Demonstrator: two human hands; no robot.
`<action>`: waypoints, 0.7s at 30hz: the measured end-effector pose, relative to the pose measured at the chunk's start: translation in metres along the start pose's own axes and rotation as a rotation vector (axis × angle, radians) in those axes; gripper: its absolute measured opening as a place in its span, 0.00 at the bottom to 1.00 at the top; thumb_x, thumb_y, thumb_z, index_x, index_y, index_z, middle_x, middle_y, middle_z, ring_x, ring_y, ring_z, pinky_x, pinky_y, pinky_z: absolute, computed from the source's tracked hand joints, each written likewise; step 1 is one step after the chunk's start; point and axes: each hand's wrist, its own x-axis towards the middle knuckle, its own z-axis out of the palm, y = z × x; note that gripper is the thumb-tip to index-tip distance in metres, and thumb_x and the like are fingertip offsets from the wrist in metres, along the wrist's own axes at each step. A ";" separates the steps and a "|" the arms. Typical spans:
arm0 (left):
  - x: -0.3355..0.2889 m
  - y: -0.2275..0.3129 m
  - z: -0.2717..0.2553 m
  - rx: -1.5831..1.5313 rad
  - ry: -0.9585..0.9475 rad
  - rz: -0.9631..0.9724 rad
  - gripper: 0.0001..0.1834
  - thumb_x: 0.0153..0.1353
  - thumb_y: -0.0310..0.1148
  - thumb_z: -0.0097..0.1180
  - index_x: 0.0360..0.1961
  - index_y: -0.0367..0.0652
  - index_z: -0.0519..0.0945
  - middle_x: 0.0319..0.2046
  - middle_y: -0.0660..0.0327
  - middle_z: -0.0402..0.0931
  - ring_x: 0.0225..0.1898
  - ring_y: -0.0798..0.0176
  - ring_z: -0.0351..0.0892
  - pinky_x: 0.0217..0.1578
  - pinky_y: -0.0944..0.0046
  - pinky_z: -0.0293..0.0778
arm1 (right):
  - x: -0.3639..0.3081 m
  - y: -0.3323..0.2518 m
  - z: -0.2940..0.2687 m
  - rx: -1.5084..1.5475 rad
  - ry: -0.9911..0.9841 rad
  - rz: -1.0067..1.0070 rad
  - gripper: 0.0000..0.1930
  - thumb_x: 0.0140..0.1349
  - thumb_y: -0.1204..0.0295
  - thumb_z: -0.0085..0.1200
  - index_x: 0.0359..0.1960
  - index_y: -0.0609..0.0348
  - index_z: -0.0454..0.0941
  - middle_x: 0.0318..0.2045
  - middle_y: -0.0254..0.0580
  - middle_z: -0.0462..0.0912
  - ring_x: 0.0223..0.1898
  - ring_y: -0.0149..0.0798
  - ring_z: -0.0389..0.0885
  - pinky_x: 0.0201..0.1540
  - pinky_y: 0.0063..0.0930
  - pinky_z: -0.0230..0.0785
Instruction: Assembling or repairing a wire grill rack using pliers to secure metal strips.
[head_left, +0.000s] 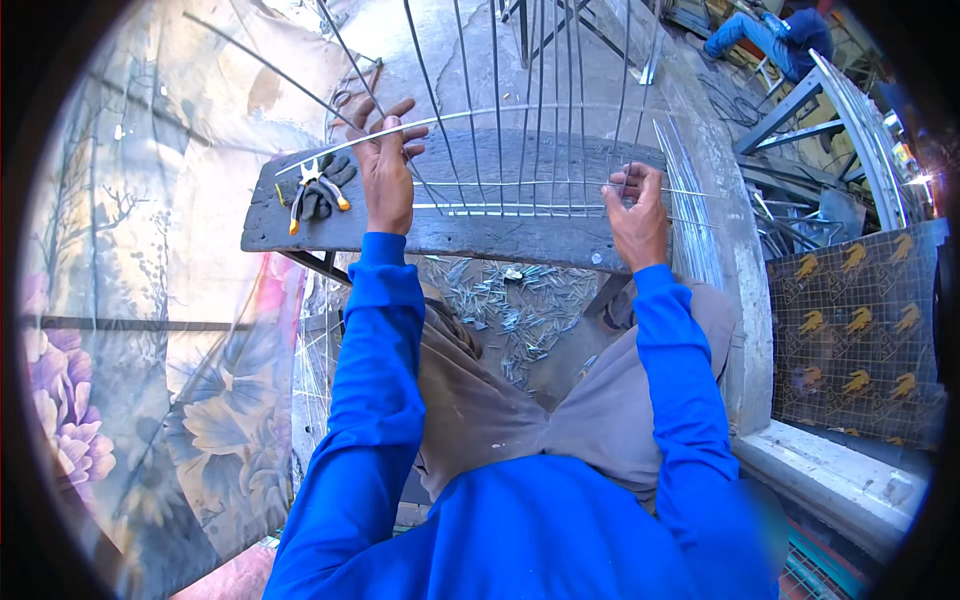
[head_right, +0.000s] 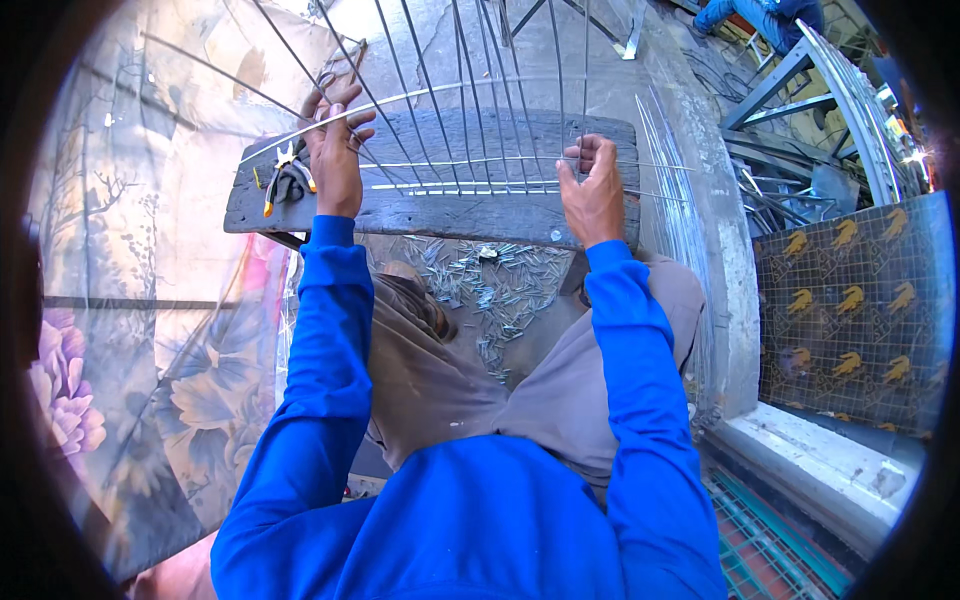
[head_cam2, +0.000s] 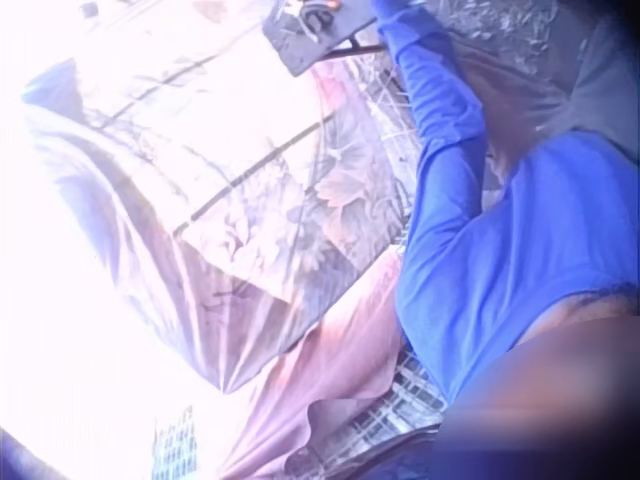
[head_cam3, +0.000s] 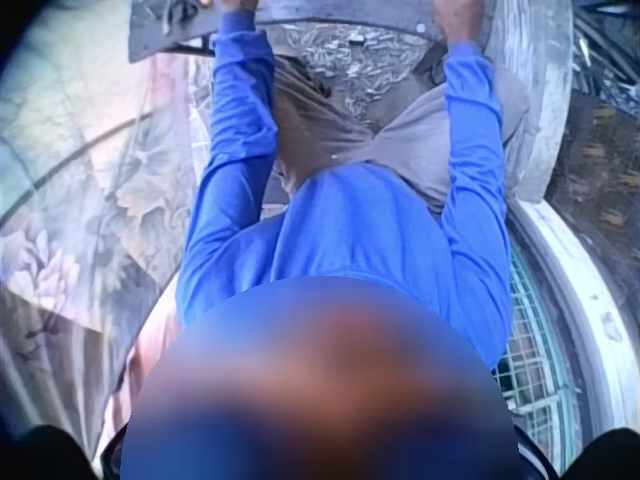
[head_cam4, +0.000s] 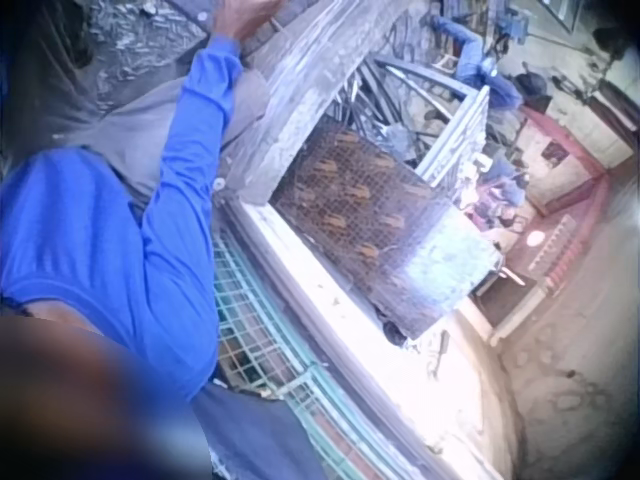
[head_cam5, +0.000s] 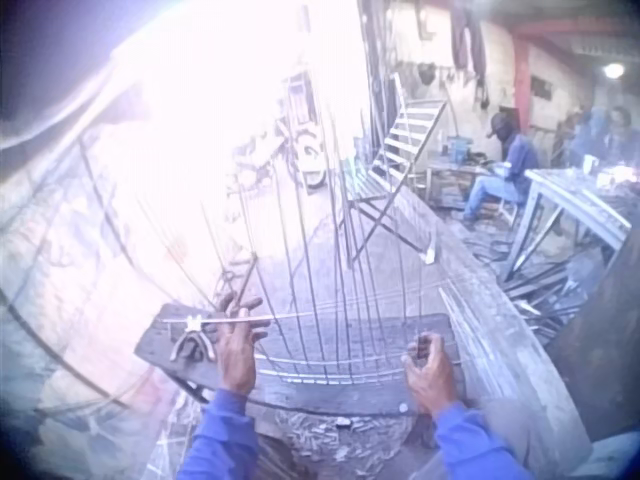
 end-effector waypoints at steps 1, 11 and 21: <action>0.000 -0.001 -0.004 0.051 -0.038 -0.040 0.15 0.79 0.37 0.42 0.61 0.46 0.69 0.55 0.54 0.79 0.45 0.65 0.81 0.44 0.66 0.75 | 0.000 0.001 0.002 0.005 0.003 0.002 0.20 0.63 0.75 0.61 0.56 0.61 0.71 0.45 0.44 0.82 0.43 0.39 0.83 0.49 0.36 0.76; -0.010 0.012 -0.004 0.138 -0.038 -0.154 0.17 0.79 0.39 0.42 0.56 0.40 0.76 0.45 0.58 0.81 0.49 0.65 0.81 0.49 0.65 0.74 | 0.005 0.012 -0.006 0.007 -0.001 -0.012 0.10 0.71 0.67 0.54 0.49 0.55 0.81 0.42 0.41 0.86 0.37 0.39 0.85 0.43 0.35 0.77; -0.012 0.008 -0.025 0.091 -0.119 -0.127 0.15 0.77 0.37 0.44 0.53 0.44 0.80 0.31 0.66 0.77 0.37 0.71 0.76 0.45 0.67 0.69 | 0.001 0.016 0.000 -0.105 0.103 -0.240 0.16 0.68 0.69 0.56 0.56 0.58 0.79 0.49 0.46 0.82 0.39 0.40 0.84 0.43 0.34 0.77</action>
